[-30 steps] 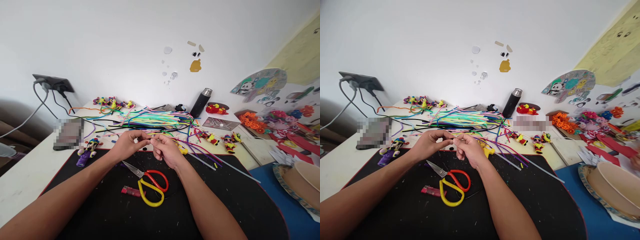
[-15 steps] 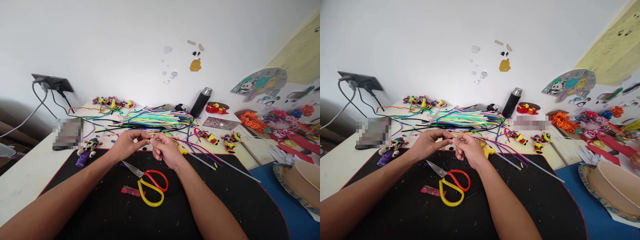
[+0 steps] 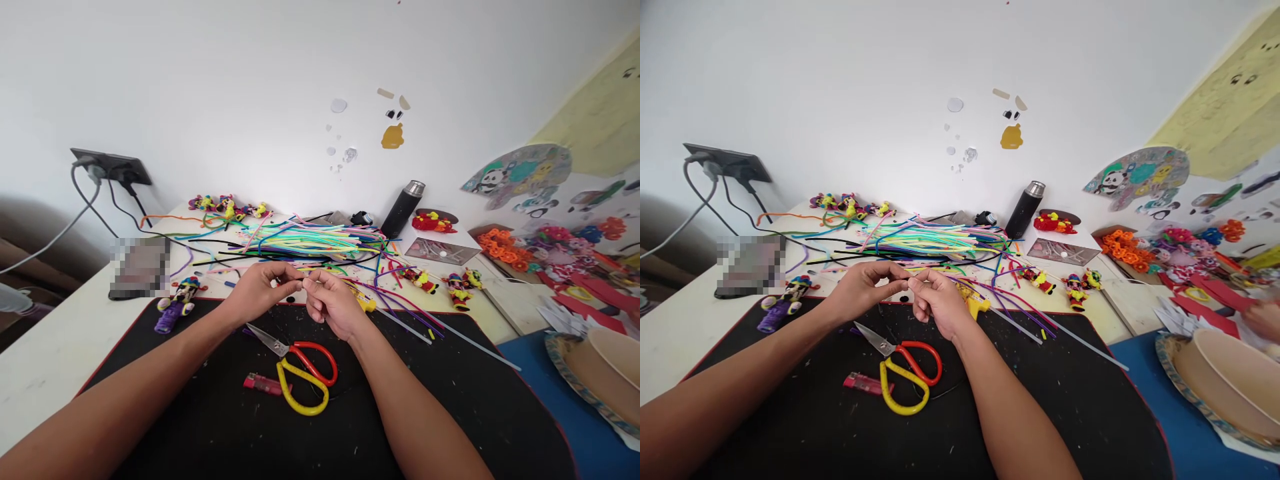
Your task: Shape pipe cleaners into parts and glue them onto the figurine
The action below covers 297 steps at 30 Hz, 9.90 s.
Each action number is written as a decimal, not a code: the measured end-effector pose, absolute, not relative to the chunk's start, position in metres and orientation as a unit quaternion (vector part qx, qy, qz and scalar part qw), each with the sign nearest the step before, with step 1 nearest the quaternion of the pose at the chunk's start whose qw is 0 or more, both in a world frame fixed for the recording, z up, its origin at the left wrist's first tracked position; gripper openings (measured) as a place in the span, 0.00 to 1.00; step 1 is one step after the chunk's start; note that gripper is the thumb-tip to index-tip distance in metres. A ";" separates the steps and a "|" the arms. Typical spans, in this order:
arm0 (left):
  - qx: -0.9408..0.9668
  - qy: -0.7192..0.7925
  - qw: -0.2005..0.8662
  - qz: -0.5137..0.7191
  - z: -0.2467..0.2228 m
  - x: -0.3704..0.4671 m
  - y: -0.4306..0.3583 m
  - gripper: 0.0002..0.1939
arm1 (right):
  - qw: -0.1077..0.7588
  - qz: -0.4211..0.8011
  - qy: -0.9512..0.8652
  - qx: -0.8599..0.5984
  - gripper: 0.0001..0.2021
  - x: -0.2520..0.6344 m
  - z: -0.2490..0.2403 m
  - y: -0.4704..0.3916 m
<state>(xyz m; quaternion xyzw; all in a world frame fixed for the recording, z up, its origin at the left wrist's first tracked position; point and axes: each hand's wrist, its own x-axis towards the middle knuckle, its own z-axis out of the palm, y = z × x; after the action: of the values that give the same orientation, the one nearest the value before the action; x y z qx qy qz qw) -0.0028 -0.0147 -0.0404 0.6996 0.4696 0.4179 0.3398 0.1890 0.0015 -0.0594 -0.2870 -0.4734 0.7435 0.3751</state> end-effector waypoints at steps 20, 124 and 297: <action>0.802 0.554 0.097 0.200 -0.069 -0.012 0.004 0.12 | 0.364 0.681 -0.523 -0.361 0.18 0.187 -0.048 -0.005; 0.819 0.556 0.143 0.022 -0.048 -0.005 0.012 0.13 | 0.256 0.313 -0.680 -0.612 0.16 0.284 -0.046 -0.060; 0.748 0.352 0.558 -0.070 0.013 -0.002 -0.033 0.16 | 0.513 0.613 -0.426 -0.424 0.21 0.269 -0.004 0.046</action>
<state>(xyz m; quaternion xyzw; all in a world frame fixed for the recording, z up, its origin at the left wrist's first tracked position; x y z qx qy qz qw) -0.0015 -0.0332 0.0131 0.7483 0.3516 -0.0696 0.5582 0.2690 0.0458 -0.0039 -0.4236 -0.4265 0.6127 0.5132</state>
